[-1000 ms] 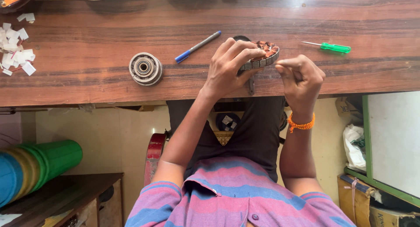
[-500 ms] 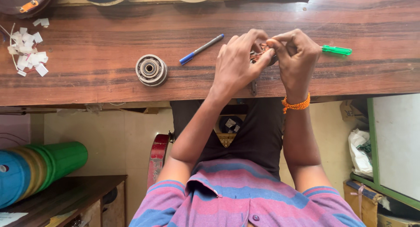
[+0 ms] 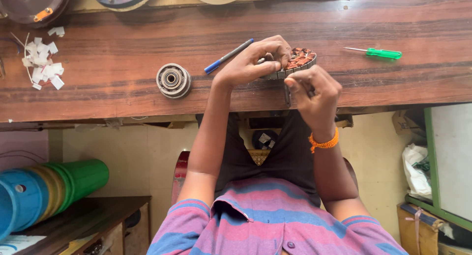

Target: The person works at a wooden bench on an electric motor armature, pressing and seating copper commutator segments into place around the rotor by hand, turning the armature as they work. Near the end they pick up a green-handled screwdriver and use it to adjust or pry at the commutator assembly.

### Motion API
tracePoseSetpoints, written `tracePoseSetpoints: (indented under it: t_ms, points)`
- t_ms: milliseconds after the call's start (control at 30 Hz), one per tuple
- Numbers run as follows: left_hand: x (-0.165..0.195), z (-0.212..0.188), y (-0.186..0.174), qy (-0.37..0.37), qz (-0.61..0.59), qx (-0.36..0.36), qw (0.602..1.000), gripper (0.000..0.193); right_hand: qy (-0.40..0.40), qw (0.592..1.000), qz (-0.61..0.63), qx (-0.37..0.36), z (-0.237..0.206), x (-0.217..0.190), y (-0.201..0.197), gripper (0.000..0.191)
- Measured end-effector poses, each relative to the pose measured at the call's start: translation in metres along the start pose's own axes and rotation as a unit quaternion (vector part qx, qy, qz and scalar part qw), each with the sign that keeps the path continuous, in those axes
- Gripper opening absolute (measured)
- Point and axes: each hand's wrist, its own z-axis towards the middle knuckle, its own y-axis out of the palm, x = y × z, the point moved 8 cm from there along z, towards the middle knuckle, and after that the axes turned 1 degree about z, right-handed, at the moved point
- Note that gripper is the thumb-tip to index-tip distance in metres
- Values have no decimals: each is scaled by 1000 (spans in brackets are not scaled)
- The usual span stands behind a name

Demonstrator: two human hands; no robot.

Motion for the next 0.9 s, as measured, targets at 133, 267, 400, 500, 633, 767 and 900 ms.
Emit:
tracePoseSetpoints:
  t_ms: [133,267,400,500,633,767,900]
  points:
    - [-1,0,2,17,-2,3,1000,24,57,997,41,21,-20,17,7,14]
    - [10,-2,2,43,58,16,997,34,103,991,82,15,-40,37,20,13]
    - [27,-10,15,76,209,84,971,46,86,991,86,50,-50,43,10,7]
    - [31,-12,25,74,321,154,932,41,48,998,35,32,-39,44,-12,10]
    - [35,-16,28,140,351,201,904,45,41,998,-15,38,-20,41,-38,13]
    - [31,-19,26,172,337,199,904,42,32,999,-4,31,-1,29,-36,10]
    - [27,-21,22,159,343,186,907,43,4,1000,8,-5,21,21,-18,7]
